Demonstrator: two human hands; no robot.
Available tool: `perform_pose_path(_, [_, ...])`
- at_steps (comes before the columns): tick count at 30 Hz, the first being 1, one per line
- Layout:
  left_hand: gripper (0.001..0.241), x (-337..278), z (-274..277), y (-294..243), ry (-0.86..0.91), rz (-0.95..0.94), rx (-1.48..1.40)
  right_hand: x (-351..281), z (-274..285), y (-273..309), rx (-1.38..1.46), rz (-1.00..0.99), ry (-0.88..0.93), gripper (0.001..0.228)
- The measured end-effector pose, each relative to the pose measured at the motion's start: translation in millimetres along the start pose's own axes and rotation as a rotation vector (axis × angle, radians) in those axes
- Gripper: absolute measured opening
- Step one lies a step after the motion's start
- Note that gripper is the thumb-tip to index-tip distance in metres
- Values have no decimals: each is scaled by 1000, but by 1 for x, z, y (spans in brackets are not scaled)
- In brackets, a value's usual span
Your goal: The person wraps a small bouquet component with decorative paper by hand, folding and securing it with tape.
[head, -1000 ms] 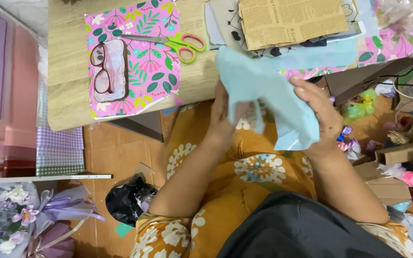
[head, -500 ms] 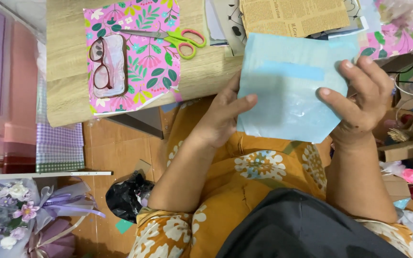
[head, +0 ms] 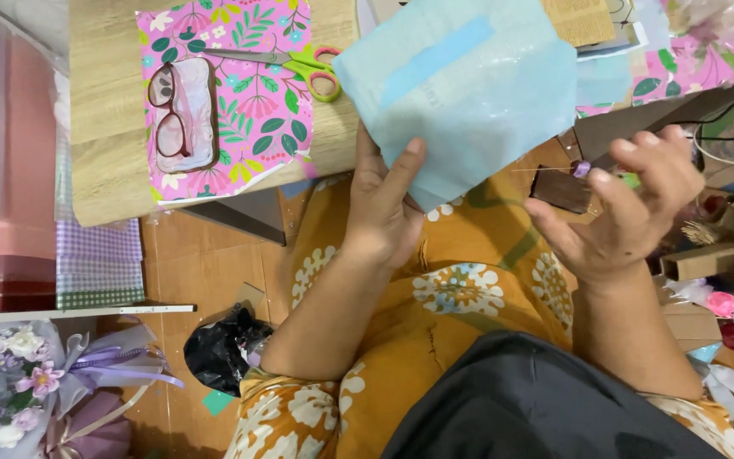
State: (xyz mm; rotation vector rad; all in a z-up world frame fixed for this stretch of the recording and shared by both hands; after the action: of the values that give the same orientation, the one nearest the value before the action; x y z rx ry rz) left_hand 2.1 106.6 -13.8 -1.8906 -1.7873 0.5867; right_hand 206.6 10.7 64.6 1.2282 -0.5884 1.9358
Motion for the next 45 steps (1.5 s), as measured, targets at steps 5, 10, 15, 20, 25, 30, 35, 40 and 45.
perform_pose_path(5, [76, -5, -4, -1, -44, 2, -25, 7, -8, 12, -151, 64, -52, 37])
perform_pose_path(10, [82, -9, -6, 1, -63, 59, 8, 20, -14, 16, -125, 20, -58, 20])
perform_pose_path(15, [84, -6, -1, 3, -54, 51, 15, 20, -18, 9, -72, -79, 2, 7])
perform_pose_path(20, [99, 0, 4, 5, -33, 20, 65, 13, -33, -16, 265, -337, 122, 4])
perform_pose_path(25, [97, 0, 5, 6, 85, -87, 96, 8, -42, -23, 460, -528, 182, 5])
perform_pose_path(30, [94, 0, 5, 5, 120, -145, 158, -3, -51, -32, 523, -662, 241, 6])
perform_pose_path(35, [100, 0, 13, 3, 130, -242, 287, -15, -51, -48, 583, -752, 171, 12])
perform_pose_path(40, [100, 0, 14, -3, 251, -291, 344, -13, -40, -62, 562, -692, 119, 12])
perform_pose_path(45, [100, 3, 10, 3, 239, -261, 276, -13, -34, -74, 518, -698, 73, 14])
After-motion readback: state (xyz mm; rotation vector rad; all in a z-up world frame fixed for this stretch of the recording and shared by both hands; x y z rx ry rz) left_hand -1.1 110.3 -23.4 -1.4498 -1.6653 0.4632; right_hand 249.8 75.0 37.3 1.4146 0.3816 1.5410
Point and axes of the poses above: each hand's wrist, its own x-axis towards the middle knuckle, its own z-axis out of the back of the hand, y = z × x, the point moved 9 cm from there along x, towards the middle knuckle, and after that the axes turned 3 degrees about -z, right-handed, at the moved point
